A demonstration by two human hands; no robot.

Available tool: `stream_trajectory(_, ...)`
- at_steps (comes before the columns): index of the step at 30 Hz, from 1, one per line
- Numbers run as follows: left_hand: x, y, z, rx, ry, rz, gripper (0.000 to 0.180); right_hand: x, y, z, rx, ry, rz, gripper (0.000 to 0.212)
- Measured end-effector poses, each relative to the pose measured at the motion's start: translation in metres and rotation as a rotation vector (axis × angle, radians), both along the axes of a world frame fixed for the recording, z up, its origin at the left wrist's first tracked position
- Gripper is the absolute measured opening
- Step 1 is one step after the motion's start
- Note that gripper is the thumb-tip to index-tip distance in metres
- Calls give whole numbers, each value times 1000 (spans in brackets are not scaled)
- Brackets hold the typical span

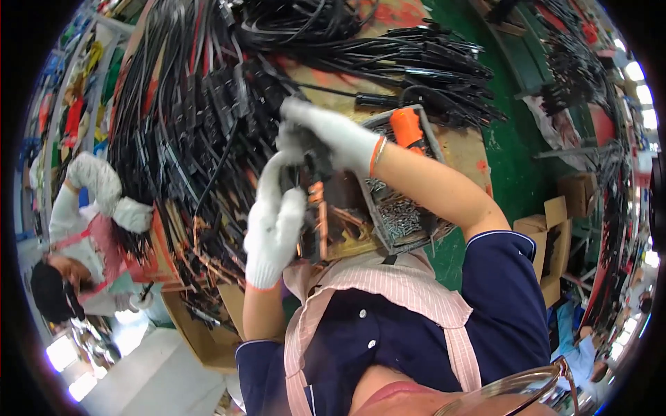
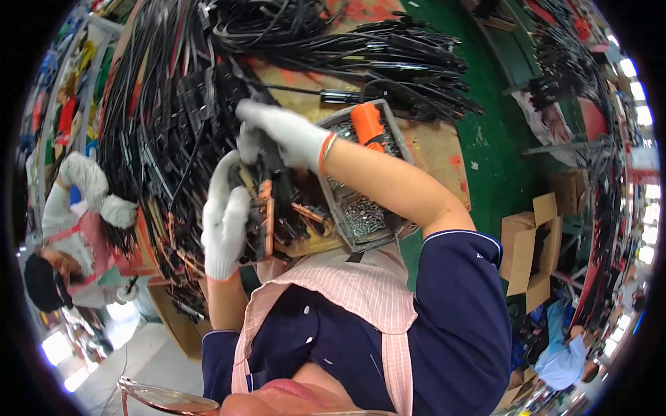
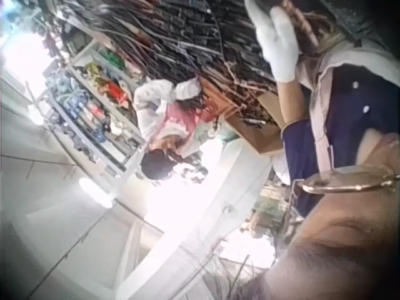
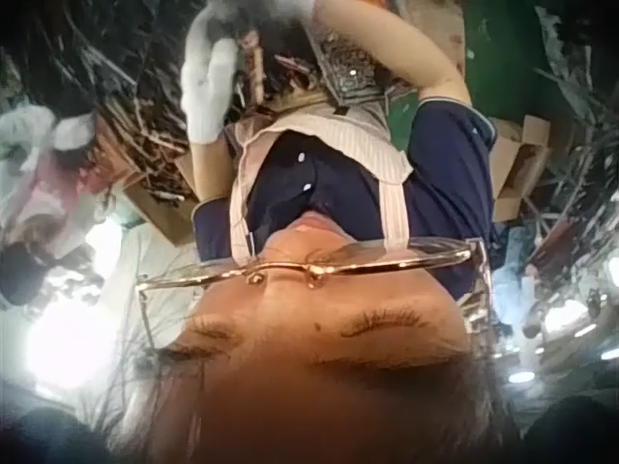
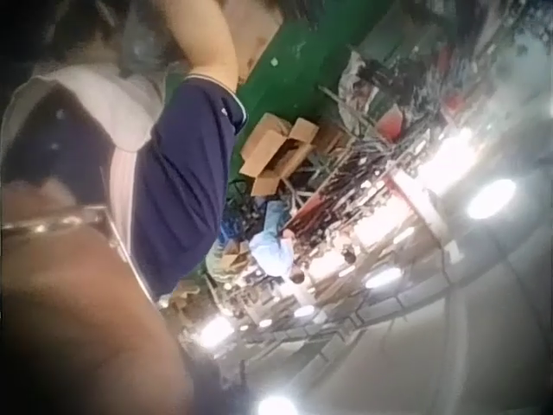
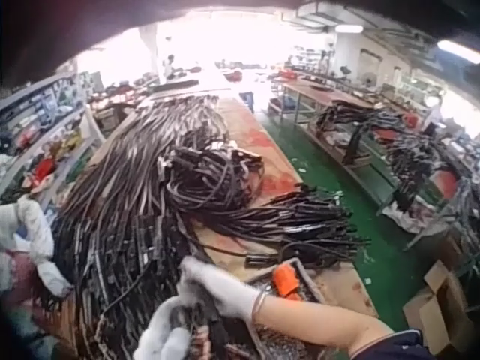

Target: The person assembles electrical components using metal parts, plastic casings, screws, and cables. The assembly is performed with a power screwdriver.

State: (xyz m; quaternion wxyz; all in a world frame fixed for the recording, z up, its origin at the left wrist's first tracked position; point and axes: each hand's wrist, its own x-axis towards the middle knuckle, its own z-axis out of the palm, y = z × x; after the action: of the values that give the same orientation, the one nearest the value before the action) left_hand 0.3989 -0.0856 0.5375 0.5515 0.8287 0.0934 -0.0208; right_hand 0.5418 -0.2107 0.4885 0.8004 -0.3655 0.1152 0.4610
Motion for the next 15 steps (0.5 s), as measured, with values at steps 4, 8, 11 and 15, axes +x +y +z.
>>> stream_trajectory(4,-1,-20,9,41,155,56,52,32,13,-12,75,-80,-187,22)
stream_trajectory(8,3,-15,-24,270,-130,187,47,18,23,-1,-65,-222,-270,23)
stream_trajectory(11,-4,-22,-22,266,-67,259,47,1,21,10,-73,-76,-380,18)
stream_trajectory(15,-5,-28,-21,253,-17,286,46,0,16,5,-70,-114,-355,18)
